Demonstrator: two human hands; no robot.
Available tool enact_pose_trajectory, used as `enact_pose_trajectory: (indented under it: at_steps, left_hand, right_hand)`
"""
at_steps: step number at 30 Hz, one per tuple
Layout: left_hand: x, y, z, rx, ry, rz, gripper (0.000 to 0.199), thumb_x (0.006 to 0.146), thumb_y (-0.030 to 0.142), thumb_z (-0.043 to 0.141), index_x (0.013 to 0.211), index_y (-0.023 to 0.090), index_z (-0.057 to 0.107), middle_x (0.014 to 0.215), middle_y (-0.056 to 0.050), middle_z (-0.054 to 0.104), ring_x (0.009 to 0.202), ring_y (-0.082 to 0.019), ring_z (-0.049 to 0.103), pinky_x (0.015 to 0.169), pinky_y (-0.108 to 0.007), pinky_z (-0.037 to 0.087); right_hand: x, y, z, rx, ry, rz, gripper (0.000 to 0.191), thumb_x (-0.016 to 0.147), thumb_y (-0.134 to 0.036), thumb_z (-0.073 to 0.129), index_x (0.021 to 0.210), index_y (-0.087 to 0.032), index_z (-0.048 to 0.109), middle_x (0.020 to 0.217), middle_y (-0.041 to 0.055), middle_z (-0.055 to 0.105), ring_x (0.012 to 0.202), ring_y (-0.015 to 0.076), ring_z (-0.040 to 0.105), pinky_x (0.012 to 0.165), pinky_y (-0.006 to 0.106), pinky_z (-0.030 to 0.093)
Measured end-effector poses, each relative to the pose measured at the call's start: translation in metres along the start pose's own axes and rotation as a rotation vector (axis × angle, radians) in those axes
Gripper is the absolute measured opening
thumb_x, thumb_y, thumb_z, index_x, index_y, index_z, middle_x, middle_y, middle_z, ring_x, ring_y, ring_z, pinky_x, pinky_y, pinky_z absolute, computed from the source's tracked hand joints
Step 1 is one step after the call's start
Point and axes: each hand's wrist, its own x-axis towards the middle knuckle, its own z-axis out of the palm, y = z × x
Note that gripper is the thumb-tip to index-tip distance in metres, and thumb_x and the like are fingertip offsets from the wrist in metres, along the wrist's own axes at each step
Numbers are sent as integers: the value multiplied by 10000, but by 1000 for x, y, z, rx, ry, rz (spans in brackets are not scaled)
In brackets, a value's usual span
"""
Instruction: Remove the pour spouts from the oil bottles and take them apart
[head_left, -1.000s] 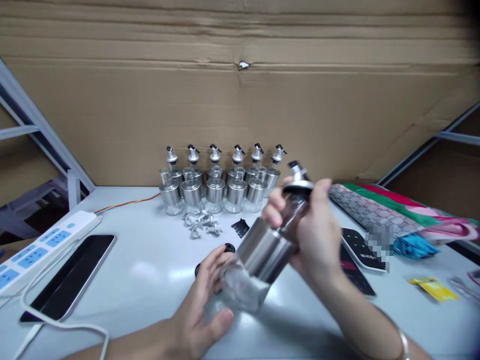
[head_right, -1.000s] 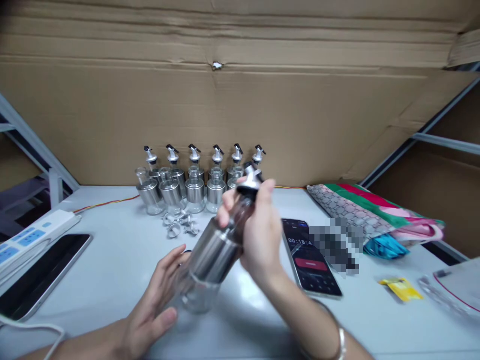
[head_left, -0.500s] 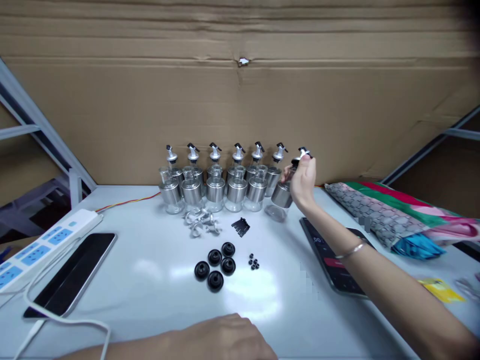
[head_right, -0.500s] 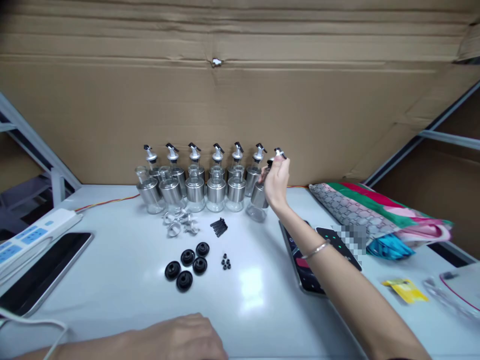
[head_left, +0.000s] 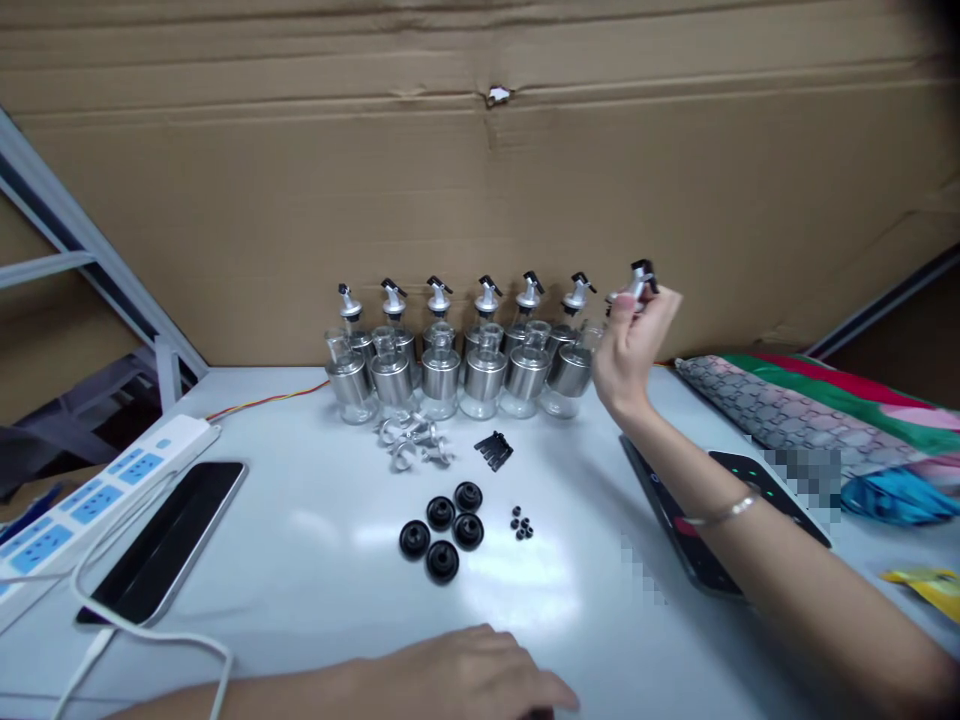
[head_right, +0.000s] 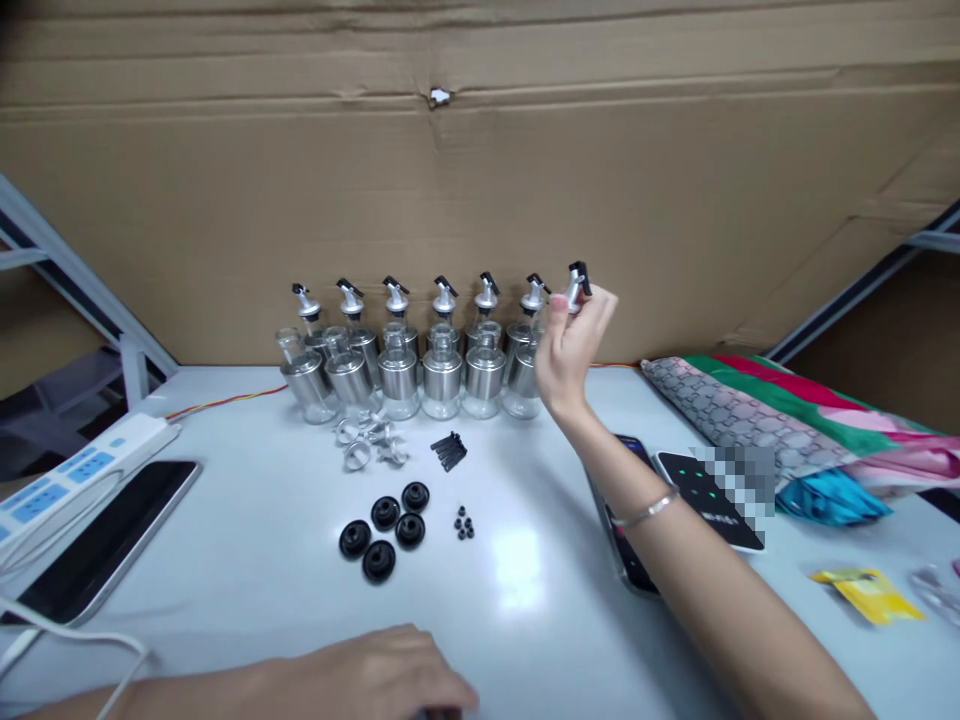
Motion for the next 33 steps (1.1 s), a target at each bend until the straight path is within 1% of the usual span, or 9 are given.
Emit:
enact_pose_trajectory:
  at_steps: [1, 3, 5, 7, 11, 15, 20, 27, 33]
  left_hand:
    - [0, -2, 1, -126, 50, -55, 382, 917, 439, 438, 1208, 193, 461, 1010, -112, 621, 843, -191, 570, 777, -307, 444]
    - [2, -5, 3, -409, 146, -165, 533, 859, 458, 544, 1286, 211, 340, 1057, -106, 577, 807, -159, 569, 746, -300, 447]
    - [5, -7, 2, -678, 218, -232, 622, 823, 500, 583, 1287, 215, 284, 1026, -82, 546, 703, -111, 559, 688, -280, 433]
    - [9, -7, 0, -850, 260, -249, 651, 798, 553, 595, 1257, 210, 286, 979, -56, 530, 604, -70, 530, 631, -255, 399]
    - [5, -4, -1, -868, 301, -251, 574, 811, 606, 551, 1151, 210, 312, 930, -28, 508, 553, -42, 491, 581, -231, 323]
    - [-7, 6, 0, -794, 286, -274, 520, 826, 655, 477, 1052, 227, 287, 849, 24, 394, 557, -28, 395, 583, -229, 314]
    - [-11, 10, -2, -661, 207, -280, 493, 842, 677, 404, 978, 216, 292, 802, 26, 363, 590, -52, 360, 561, -221, 296]
    - [-10, 1, 1, -687, 220, -258, 476, 851, 654, 423, 965, 211, 288, 816, 24, 363, 577, -39, 401, 564, -208, 332]
    - [-11, 2, 2, -690, 230, -257, 480, 865, 643, 406, 1050, 205, 335, 806, 16, 393, 584, -54, 397, 569, -217, 328]
  right_hand:
    - [-5, -14, -7, 15, 11, -32, 249, 901, -481, 426, 884, -240, 487, 978, 93, 515, 960, 229, 510, 851, 386, 389]
    - [-24, -45, -20, 71, -74, -38, 215, 923, -439, 404, 937, -247, 499, 951, 75, 493, 897, 219, 510, 819, 390, 406]
    - [-50, -72, -32, 147, -287, -64, 186, 912, -418, 452, 981, -253, 503, 904, 55, 484, 867, 219, 507, 789, 392, 422]
    - [-77, -90, -39, 224, -461, -207, 203, 884, -414, 520, 1014, -258, 519, 937, 60, 511, 886, 222, 520, 763, 382, 448]
    - [-112, -101, -44, 342, -696, -223, 248, 851, -366, 600, 1069, -261, 543, 933, 57, 539, 810, 187, 562, 665, 322, 495]
    - [-122, -102, -48, 408, -819, -190, 265, 810, -289, 664, 1057, -264, 574, 909, 49, 562, 782, 169, 586, 629, 284, 518]
    - [-125, -105, -55, 383, -826, -252, 270, 804, -283, 667, 1057, -241, 586, 895, 60, 591, 789, 178, 587, 642, 297, 529]
    - [-120, -103, -54, 291, -718, -315, 241, 833, -378, 622, 956, -190, 533, 742, 31, 568, 705, 178, 539, 648, 331, 495]
    - [-124, -102, -53, 274, -727, -341, 206, 851, -330, 588, 970, -194, 489, 745, 29, 564, 691, 173, 525, 649, 338, 484]
